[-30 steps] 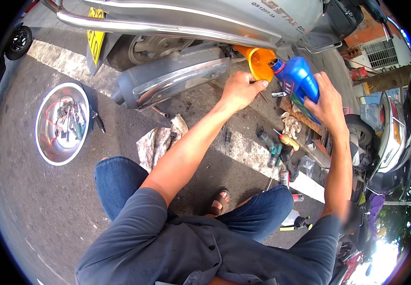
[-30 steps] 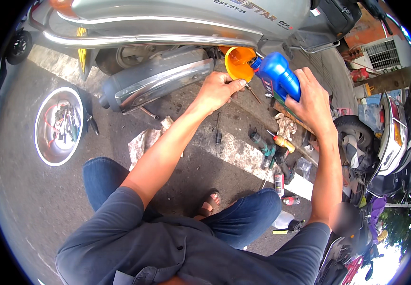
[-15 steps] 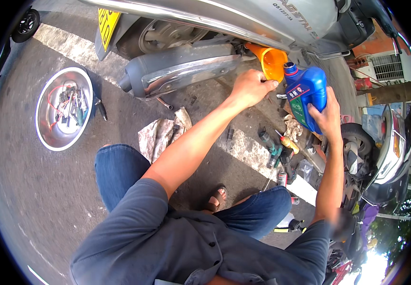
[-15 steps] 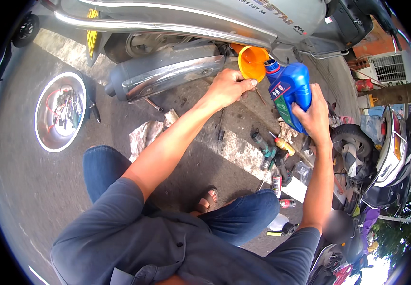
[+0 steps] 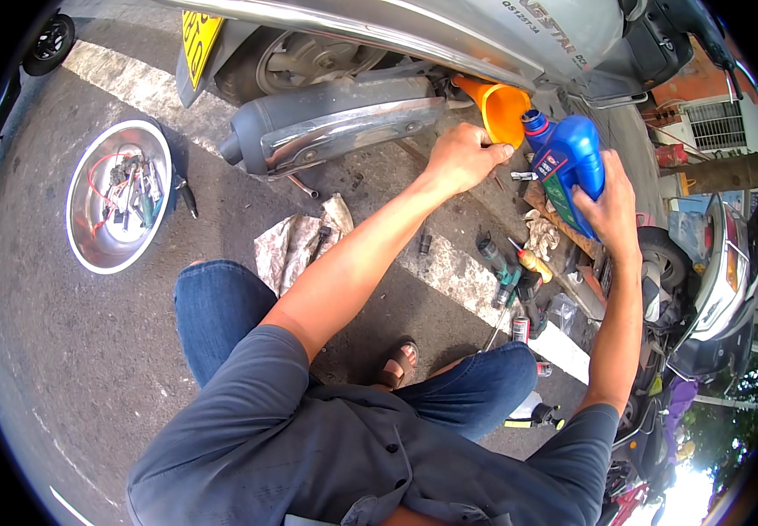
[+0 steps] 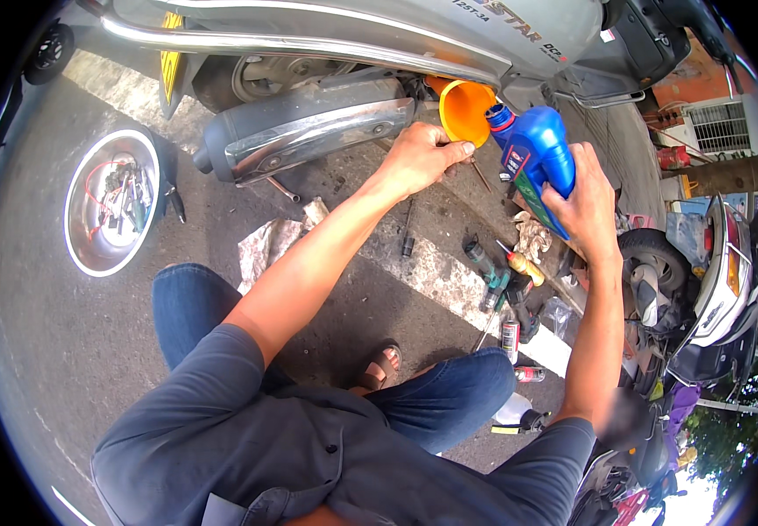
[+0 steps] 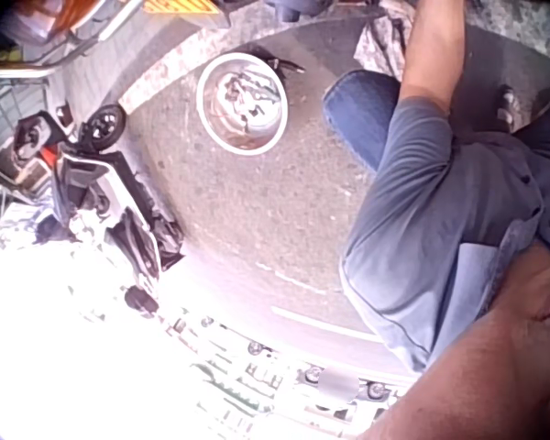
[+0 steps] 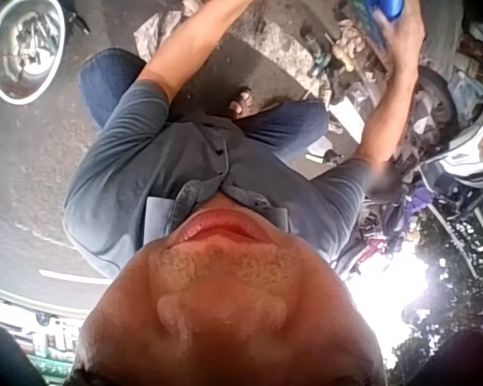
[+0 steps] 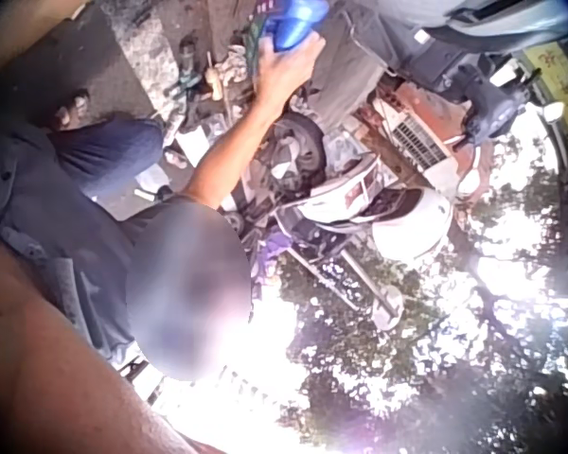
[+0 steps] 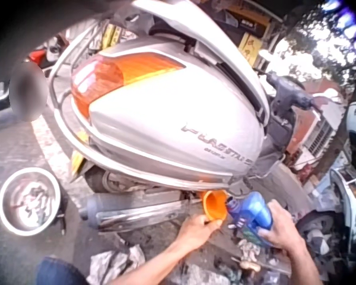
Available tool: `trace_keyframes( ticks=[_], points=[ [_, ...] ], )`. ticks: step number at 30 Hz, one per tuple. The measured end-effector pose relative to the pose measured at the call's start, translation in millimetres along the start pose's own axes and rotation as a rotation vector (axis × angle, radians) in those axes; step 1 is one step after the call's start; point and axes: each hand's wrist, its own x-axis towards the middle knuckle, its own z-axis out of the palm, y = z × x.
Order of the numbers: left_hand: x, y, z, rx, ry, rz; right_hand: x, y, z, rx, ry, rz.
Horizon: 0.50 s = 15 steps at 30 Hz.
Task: The person pours oil into a scooter using a funnel, wipes the scooter with a cloth, and then applies spray from a can to the scooter's ignition and handle area.
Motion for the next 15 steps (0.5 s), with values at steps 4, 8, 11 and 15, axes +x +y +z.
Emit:
trace_keyframes(
  ticks=[4, 8, 11, 15],
  points=[
    [0.5, -2.3, 0.3, -0.009, 0.003, 0.009, 5.2, -7.6, -6.7, -0.044, -0.031, -0.012],
    [0.4, -3.2, -0.3, -0.025, -0.011, -0.006, 9.3, -13.0, -12.3, -0.066, -0.065, 0.001],
    [1.2, -4.0, 0.6, -0.029, 0.0, 0.012, 11.8, -14.2, -15.5, -0.084, -0.073, -0.013],
    [1.1, -1.4, 0.0, -0.002, -0.02, -0.017, 13.3, -14.9, -17.7, -0.094, -0.078, -0.02]
  ],
)
